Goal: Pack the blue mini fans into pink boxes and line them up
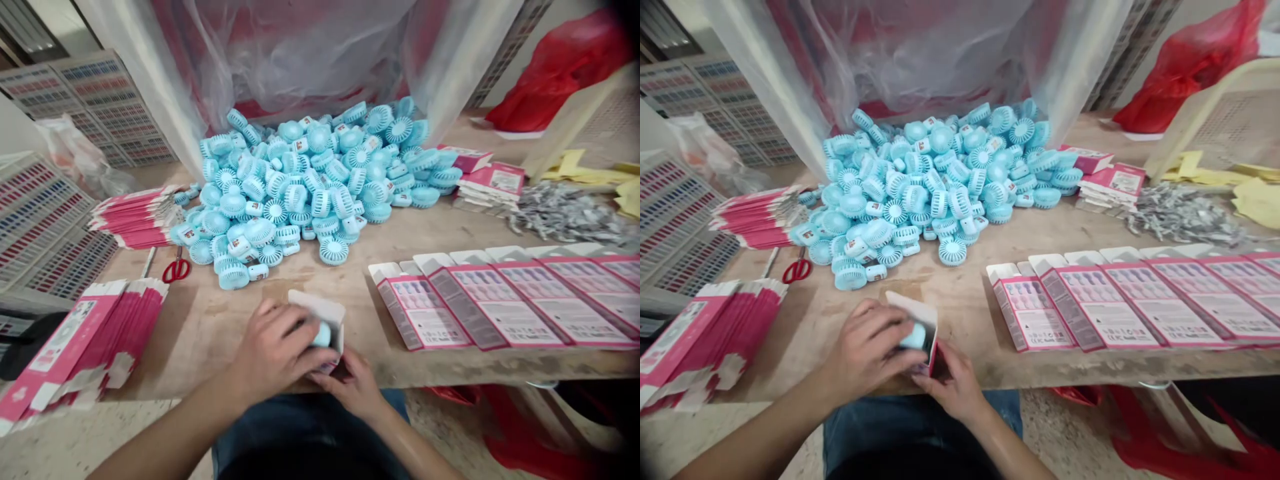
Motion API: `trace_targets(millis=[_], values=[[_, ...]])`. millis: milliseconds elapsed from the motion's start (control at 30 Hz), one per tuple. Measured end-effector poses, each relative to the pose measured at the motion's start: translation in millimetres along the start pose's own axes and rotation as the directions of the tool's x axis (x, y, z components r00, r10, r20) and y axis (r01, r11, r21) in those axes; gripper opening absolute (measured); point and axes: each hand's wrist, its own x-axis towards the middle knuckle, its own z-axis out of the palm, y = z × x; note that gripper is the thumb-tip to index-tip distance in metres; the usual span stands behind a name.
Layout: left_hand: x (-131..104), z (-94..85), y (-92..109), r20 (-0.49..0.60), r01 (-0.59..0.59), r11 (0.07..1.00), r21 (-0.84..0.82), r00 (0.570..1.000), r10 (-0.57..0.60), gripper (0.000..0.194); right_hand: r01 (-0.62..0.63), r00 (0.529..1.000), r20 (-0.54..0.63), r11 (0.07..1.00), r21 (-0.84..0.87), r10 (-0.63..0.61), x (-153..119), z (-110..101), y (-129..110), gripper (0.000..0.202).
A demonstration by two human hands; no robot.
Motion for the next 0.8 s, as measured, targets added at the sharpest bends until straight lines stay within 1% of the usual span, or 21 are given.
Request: trace_targets(millis=[67, 100, 133, 200, 233, 300, 333, 367, 433, 467, 533, 567, 600, 633, 667, 700, 733, 767, 800], values=[[-11.8, -9.2, -0.8, 0.162, -0.058, 0.997, 0.047, 0.985, 0.049, 0.03, 0.044, 0.999, 0.017, 0.999, -0.007, -0.044, -2.1, 0.5, 1.9, 0.049], [-17.0, -14.3, -0.5, 0.208, -0.066, 0.996, 0.06, 0.977, 0.052, 0.029, 0.068, 0.997, 0.028, 0.998, -0.009, -0.067, -2.5, 1.4, 2.6, 0.051], [-21.5, -18.8, -0.4, 0.232, -0.066, 0.995, 0.069, 0.972, 0.048, 0.026, 0.085, 0.996, 0.04, 0.996, -0.016, -0.084, -2.2, 2.5, 2.8, 0.052], [-26.4, -24.1, -3.3, 0.234, -0.065, 0.995, 0.08, 0.971, 0.045, 0.014, 0.104, 0.994, 0.051, 0.994, -0.045, -0.101, 0.5, 3.3, 1.1, 0.054], [-25.7, -23.9, -6.8, 0.219, -0.067, 0.995, 0.078, 0.975, 0.048, 0.01, 0.114, 0.993, 0.038, 0.991, -0.072, -0.112, 3.0, 1.5, -1.2, 0.056], [-14.8, -15.2, -17.3, 0.171, -0.061, 0.997, 0.048, 0.984, 0.052, 0.011, 0.133, 0.99, -0.02, 0.98, -0.147, -0.138, 9.2, -10.9, -8.7, 0.054], [-3.6, -5.9, -23.1, 0.151, -0.037, 0.999, 0.02, 0.988, 0.034, 0.013, 0.143, 0.986, -0.055, 0.97, -0.195, -0.157, 12.1, -22.9, -14.0, 0.049], [11.6, 6.9, -28.1, 0.148, 0.012, 1.0, -0.011, 0.989, -0.01, 0.018, 0.15, 0.98, -0.093, 0.957, -0.249, -0.178, 14.0, -38.9, -20.2, 0.042], [51.0, 42.3, -32.4, 0.191, 0.132, 0.989, -0.065, 0.975, -0.118, 0.031, 0.159, 0.96, -0.156, 0.911, -0.38, -0.233, 12.5, -80.4, -34.9, 0.029], [72.7, 63.0, -30.6, 0.222, 0.18, 0.98, -0.082, 0.962, -0.158, 0.036, 0.152, 0.948, -0.184, 0.879, -0.451, -0.259, 8.2, -103.4, -42.8, 0.027], [112.9, 103.9, -18.8, 0.262, 0.224, 0.97, -0.099, 0.946, -0.192, 0.04, 0.109, 0.918, -0.249, 0.802, -0.588, -0.308, -8.1, -146.0, -57.5, 0.028], [128.2, 121.5, -9.7, 0.262, 0.225, 0.969, -0.104, 0.946, -0.191, 0.036, 0.061, 0.905, -0.293, 0.776, -0.628, -0.308, -19.4, -162.8, -62.7, 0.028], [138.7, 136.1, 0.6, 0.252, 0.219, 0.969, -0.11, 0.95, -0.186, 0.03, -0.001, 0.889, -0.348, 0.759, -0.651, -0.297, -32.0, -175.0, -65.4, 0.026], [143.8, 147.5, 11.2, 0.24, 0.215, 0.97, -0.115, 0.953, -0.183, 0.027, -0.074, 0.868, -0.415, 0.756, -0.65, -0.272, -45.1, -182.3, -65.1, 0.024], [143.6, 156.1, 21.5, 0.23, 0.2, 0.972, -0.124, 0.959, -0.168, 0.033, -0.151, 0.835, -0.493, 0.762, -0.63, -0.243, -58.0, -184.5, -61.6, 0.022], [138.6, 162.6, 30.8, 0.223, 0.171, 0.976, -0.138, 0.965, -0.137, 0.043, -0.227, 0.792, -0.573, 0.77, -0.597, -0.211, -69.8, -181.8, -55.3, 0.019], [130.1, 167.7, 38.7, 0.226, 0.125, 0.98, -0.155, 0.97, -0.088, 0.053, -0.294, 0.746, -0.642, 0.779, -0.554, -0.176, -80.0, -174.7, -46.8, 0.018], [119.5, 172.0, 44.9, 0.234, 0.072, 0.983, -0.169, 0.972, -0.031, 0.057, -0.342, 0.708, -0.692, 0.788, -0.512, -0.142, -88.0, -164.0, -37.4, 0.017], [108.5, 175.9, 49.4, 0.244, 0.019, 0.984, -0.175, 0.97, 0.024, 0.055, -0.369, 0.689, -0.715, 0.795, -0.482, -0.114, -93.6, -150.6, -28.1, 0.018]])
